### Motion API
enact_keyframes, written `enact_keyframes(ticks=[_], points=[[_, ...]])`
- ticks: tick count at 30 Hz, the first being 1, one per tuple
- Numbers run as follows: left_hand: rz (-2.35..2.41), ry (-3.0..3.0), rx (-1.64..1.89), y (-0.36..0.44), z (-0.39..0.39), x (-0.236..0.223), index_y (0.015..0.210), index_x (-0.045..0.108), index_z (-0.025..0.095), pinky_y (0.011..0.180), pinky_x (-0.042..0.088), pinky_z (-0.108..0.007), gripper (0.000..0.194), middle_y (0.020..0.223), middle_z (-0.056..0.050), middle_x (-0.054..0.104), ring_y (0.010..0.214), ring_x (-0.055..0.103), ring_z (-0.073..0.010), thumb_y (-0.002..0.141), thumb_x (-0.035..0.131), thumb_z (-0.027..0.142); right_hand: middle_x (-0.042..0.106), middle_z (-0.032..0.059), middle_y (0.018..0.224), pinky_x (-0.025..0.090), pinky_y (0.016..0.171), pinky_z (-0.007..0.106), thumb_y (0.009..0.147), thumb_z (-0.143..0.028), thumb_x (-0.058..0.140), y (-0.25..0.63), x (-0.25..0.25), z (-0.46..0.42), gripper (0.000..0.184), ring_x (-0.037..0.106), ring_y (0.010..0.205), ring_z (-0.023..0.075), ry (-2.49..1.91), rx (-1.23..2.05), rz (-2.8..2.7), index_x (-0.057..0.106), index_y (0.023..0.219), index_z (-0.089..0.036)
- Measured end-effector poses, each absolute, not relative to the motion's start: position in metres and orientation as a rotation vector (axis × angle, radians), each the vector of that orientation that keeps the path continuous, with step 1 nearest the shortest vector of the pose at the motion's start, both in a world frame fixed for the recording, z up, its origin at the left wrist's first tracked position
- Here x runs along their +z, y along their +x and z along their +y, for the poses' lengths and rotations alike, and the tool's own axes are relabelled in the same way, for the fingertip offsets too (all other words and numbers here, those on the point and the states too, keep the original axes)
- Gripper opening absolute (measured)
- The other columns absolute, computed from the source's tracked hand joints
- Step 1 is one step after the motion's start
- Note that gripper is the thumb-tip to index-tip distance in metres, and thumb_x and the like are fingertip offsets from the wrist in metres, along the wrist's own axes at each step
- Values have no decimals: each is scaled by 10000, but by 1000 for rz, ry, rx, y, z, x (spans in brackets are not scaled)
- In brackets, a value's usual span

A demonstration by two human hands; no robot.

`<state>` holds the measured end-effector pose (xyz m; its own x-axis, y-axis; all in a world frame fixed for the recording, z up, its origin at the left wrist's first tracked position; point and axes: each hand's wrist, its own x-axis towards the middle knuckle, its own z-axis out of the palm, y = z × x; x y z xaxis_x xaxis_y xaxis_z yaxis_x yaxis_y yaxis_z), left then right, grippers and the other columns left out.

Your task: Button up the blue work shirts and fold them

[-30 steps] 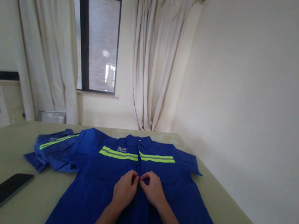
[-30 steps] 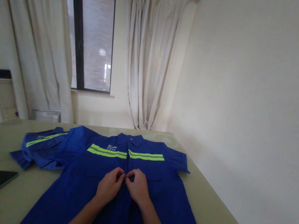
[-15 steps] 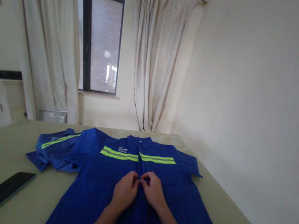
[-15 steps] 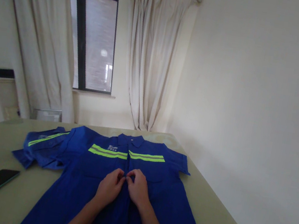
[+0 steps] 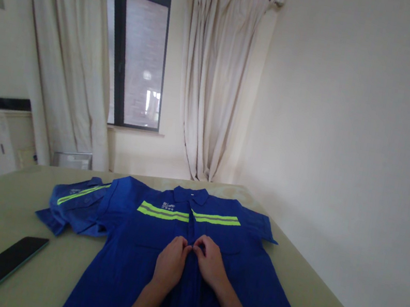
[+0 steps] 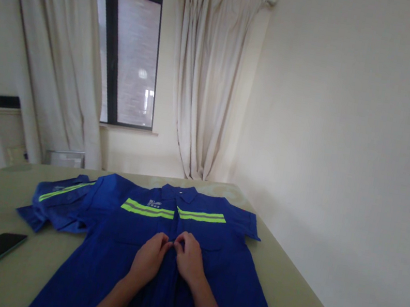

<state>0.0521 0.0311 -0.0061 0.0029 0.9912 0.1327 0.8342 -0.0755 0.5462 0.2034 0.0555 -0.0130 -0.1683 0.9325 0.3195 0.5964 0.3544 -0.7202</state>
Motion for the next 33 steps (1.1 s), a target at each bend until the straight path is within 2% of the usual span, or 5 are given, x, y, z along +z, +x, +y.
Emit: enact_keyframes(ticks=[8,17,23,33], points=[[1880,1934,748,53,30,-3,939,587,220,748,389,-258,169,996,-26,685,931,637,-166,1007,448,288,675,2,787,418,693,264,852,-206,554,204,-10,55,106,604,732,178,-1325,592,-1853,657,830,-220],[1714,1921,903,48,36,-11,999,587,236,763,409,-219,118,989,12,654,892,618,-123,958,497,171,650,-15,700,394,649,256,844,-218,587,203,-9,52,111,567,651,160,-1339,612,-1850,696,833,-201],[1785,1857,898,49,36,-11,960,598,233,740,401,-231,74,967,10,675,897,630,-134,954,528,211,593,-44,654,345,576,236,774,-165,633,203,-8,52,105,504,596,139,-1339,653,-1844,692,852,-203],[1747,1695,914,46,39,-6,975,647,242,753,443,-236,119,948,8,733,858,674,-145,962,533,276,619,-10,800,415,685,261,810,-210,628,206,-6,51,101,553,728,168,-1190,667,-1834,690,889,-217]])
